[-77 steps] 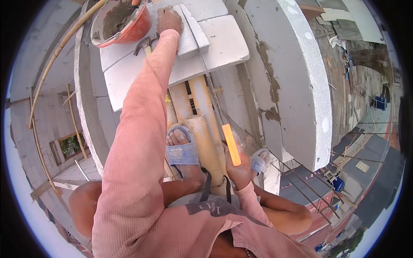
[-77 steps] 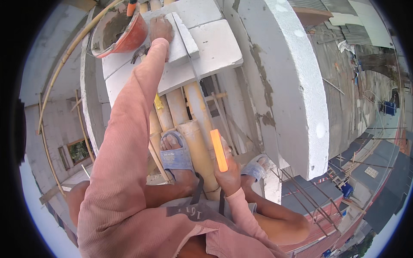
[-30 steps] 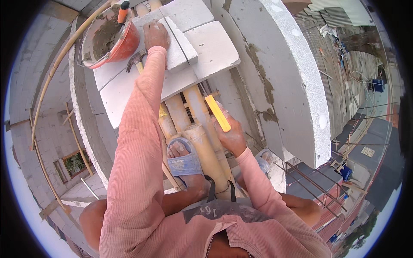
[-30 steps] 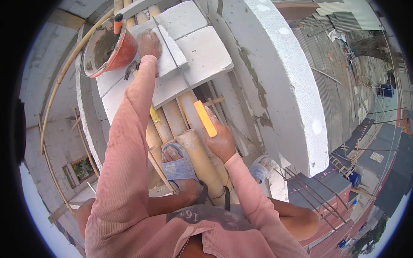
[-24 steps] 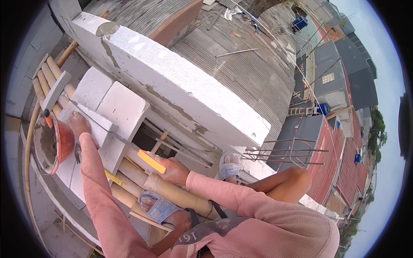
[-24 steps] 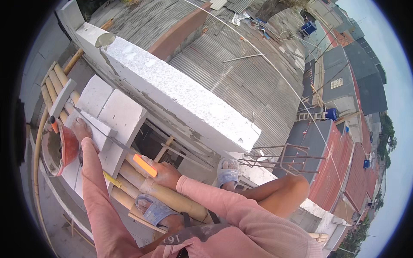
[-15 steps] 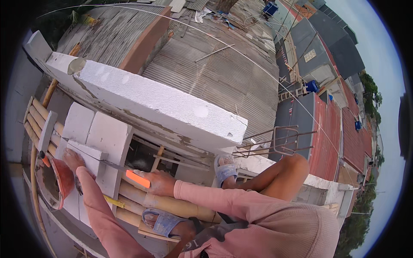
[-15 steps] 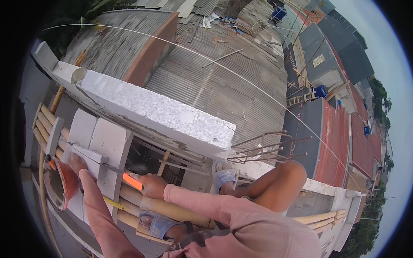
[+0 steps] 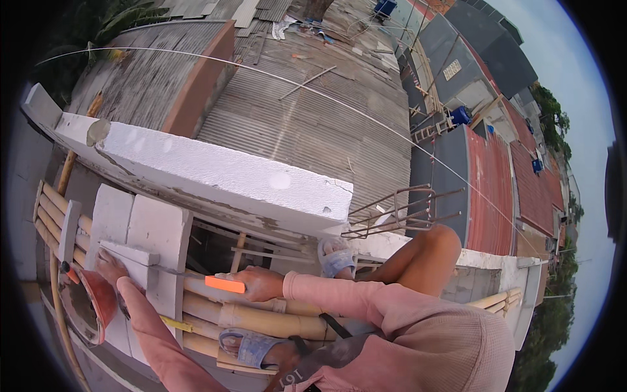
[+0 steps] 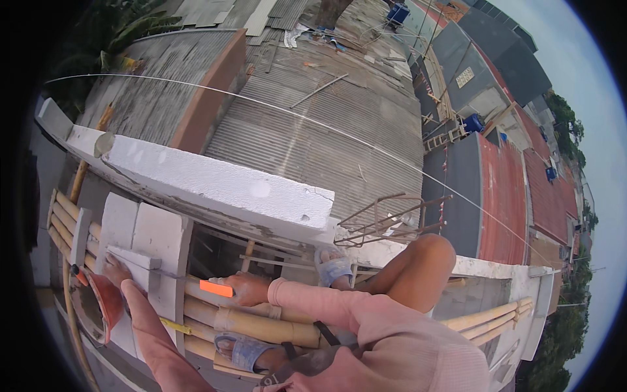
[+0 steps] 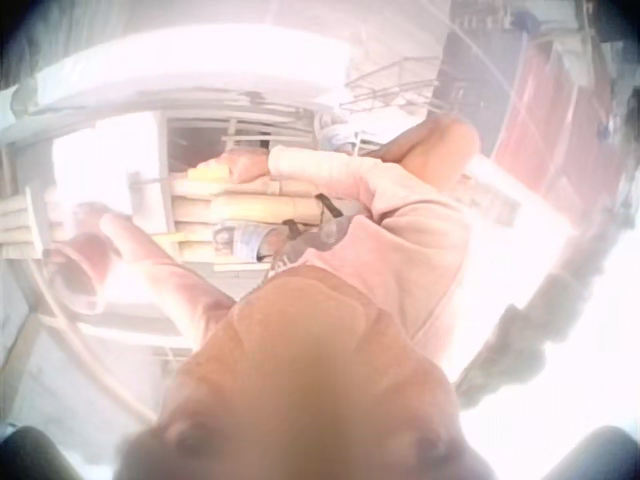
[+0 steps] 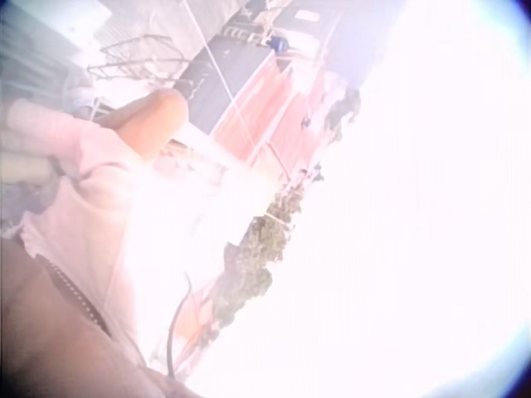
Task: The person positions a large white brick onto a mortar-covered concrete beam, uses a hammer to tap it into place, applies mortar to the top and sides with a trowel, and uses a saw to cut a smaller brick piece to fit the gap.
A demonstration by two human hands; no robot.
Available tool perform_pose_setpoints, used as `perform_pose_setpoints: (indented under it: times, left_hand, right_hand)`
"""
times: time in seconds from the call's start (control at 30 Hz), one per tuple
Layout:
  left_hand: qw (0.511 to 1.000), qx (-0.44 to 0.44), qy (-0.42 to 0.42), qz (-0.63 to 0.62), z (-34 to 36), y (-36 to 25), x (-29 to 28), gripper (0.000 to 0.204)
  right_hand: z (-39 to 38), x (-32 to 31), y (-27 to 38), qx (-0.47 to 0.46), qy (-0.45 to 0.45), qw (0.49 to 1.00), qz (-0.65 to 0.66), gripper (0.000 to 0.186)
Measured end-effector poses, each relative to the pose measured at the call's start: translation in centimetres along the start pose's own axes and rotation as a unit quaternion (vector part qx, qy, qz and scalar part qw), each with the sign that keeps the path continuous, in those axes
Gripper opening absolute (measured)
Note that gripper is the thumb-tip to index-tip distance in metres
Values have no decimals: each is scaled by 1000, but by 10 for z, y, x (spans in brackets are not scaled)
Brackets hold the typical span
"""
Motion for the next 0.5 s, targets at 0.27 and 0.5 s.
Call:
perform_pose_setpoints:
  times: [0.27, 0.5]
  left_hand:
    - [962, 118, -129, 210, 3, -22, -35, 81]
    - [997, -23, 67, 26, -39, -76, -39, 75]
  right_hand:
    - [24, 7, -26, -13, 44, 999, 14, 68]
    - [5, -14, -32, 41, 83, 995, 37, 70]
Point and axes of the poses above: each hand's wrist, its own z-axis towards the middle knuckle, its own x-axis out of the palm, y = z × x, the point moved 3 cm from there along z, towards the middle knuckle, and after that the axes turned 11 degrees about y, right-handed, at the moved point
